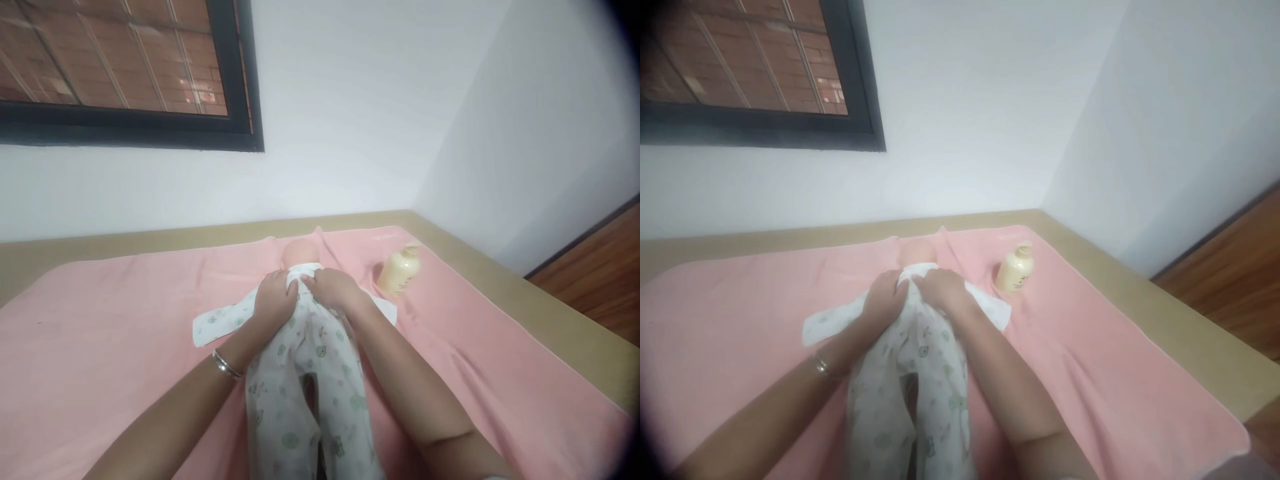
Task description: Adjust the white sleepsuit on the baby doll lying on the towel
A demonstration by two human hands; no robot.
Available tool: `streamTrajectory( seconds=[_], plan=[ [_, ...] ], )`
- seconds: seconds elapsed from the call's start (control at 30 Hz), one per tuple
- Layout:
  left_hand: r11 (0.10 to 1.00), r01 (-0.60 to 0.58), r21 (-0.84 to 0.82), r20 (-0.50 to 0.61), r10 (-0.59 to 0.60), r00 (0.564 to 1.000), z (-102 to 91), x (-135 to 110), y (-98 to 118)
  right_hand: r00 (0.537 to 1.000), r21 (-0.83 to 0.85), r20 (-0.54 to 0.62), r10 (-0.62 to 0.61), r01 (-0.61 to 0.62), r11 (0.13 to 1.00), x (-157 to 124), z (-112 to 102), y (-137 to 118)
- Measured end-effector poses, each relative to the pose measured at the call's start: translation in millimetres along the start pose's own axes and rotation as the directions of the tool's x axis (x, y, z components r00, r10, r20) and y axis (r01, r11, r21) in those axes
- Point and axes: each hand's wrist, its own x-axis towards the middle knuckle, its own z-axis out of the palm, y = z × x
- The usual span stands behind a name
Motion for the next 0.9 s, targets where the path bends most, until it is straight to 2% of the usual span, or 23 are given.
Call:
streamTrajectory(
  seconds=[0.07,0.17,0.27,0.37,0.43,0.5,0.6,0.7,0.77,0.83,0.9],
  plan=[
    [1.0,-0.003,0.015,0.039,0.002,0.999,-1.9,0.6,-0.8,0.995,-0.075,-0.026,-0.095,0.092,0.993,-10.9,-0.2,-7.4],
    [0.995,-0.05,0.089,-0.019,0.052,0.998,-4.5,-1.4,0.6,0.985,-0.098,-0.053,-0.166,0.16,0.982,-14.3,1.4,-10.8],
    [0.989,-0.086,0.117,-0.103,0.098,0.99,-3.4,-3.7,2.4,0.998,-0.022,-0.037,-0.056,0.056,0.998,1.0,4.4,-1.5],
    [0.998,-0.047,0.045,-0.075,0.051,0.996,-0.4,-2.6,1.2,0.999,0.026,-0.013,0.033,-0.033,0.999,11.2,4.4,5.0],
    [1.0,0.006,0.01,-0.015,-0.006,1.0,0.1,-0.7,-0.6,1.0,0.0,-0.02,0.023,-0.023,1.0,5.8,2.3,1.0],
    [1.0,0.023,0.01,0.022,-0.023,0.999,-1.2,0.1,-1.8,0.998,-0.053,-0.053,-0.041,0.038,0.998,-5.3,0.1,-7.7],
    [0.996,-0.037,0.081,-0.046,0.041,0.998,-4.1,-2.2,-0.9,0.985,-0.09,-0.106,-0.135,0.126,0.988,-13.8,-0.1,-16.5],
    [0.981,-0.115,0.158,-0.134,0.137,0.981,-4.0,-6.0,1.1,0.995,-0.028,-0.089,-0.047,0.045,0.999,-1.3,3.5,-10.1],
    [0.979,-0.128,0.157,-0.145,0.151,0.978,-2.3,-6.4,1.1,0.999,0.037,-0.043,0.027,-0.026,0.999,10.3,6.0,-1.6],
    [0.99,-0.08,0.118,-0.106,0.093,0.99,-0.9,-4.2,-0.9,0.998,0.076,-0.026,0.055,-0.053,0.996,16.0,8.1,3.5],
    [0.999,0.002,0.047,-0.009,-0.001,1.0,-0.8,-0.5,-4.2,0.996,0.052,-0.075,0.04,-0.037,0.998,13.2,10.3,1.8]
  ],
)
